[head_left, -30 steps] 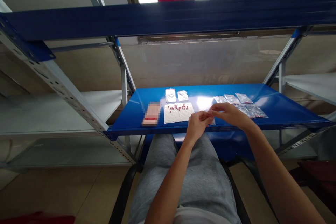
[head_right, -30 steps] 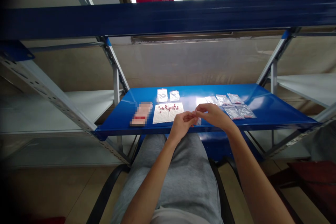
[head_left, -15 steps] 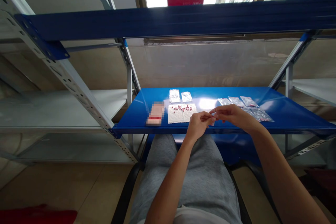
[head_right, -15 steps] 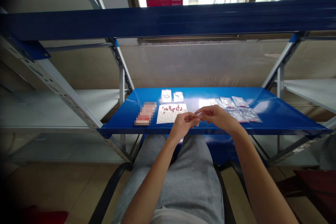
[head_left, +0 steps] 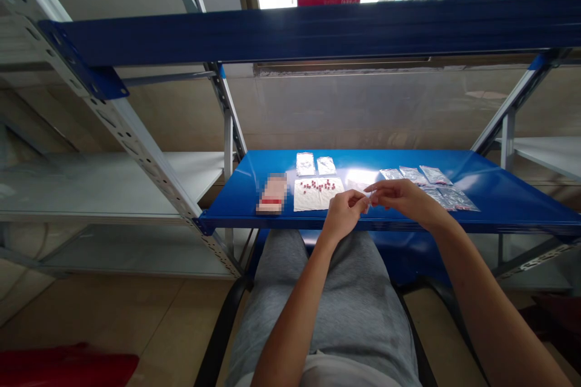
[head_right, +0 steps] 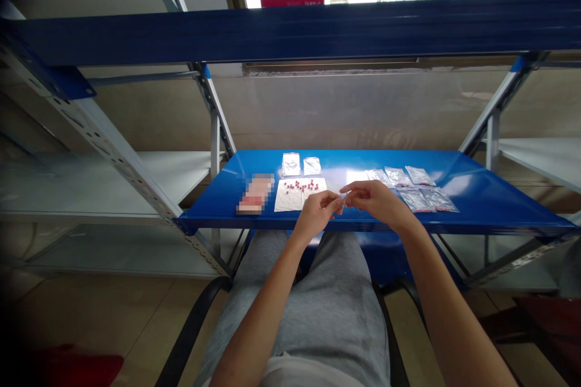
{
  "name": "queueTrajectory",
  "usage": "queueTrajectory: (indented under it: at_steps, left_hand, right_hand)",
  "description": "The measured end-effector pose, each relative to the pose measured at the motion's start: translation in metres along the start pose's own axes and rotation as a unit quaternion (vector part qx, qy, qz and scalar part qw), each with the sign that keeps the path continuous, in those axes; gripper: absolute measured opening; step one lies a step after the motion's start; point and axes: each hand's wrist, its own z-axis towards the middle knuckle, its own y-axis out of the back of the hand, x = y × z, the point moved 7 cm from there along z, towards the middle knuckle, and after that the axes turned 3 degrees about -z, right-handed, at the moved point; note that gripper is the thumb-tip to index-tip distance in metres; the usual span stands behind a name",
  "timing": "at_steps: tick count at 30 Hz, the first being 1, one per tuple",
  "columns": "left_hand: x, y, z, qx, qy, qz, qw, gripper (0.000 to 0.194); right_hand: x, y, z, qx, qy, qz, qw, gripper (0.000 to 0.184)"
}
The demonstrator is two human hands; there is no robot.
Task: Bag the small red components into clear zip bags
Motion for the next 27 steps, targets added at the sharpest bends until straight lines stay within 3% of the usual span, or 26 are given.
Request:
queueTrajectory:
  at_steps: [8,18,24,27]
  left_hand:
    - [-0.002,0.002,-0.002,-0.034,-0.071,0.099,0.992,0.021]
    - [-0.012,0.004,-0.003,-0.070,-0.110,0.178,0.975,0.017]
    - [-0.019,0.003,-0.008,-0.087,-0.089,0.299,0.946,0.016]
    - [-0.022,0.000,-0.009,-0.088,-0.070,0.363,0.925,0.014]
  right_hand:
    - [-0.003,-0.008,0.003,-0.011,-0.017,0.001,1.000,0.038]
    - [-0.001,-0.010,0.005,-0.036,-0.043,0.012,0.998,0.026]
    - [-0.002,-0.017,0.008,-0.022,-0.036,0.011,0.999,0.019]
    - [-0.003,-0.018,0.008,-0.048,-0.041,0.002,0.998,0.017]
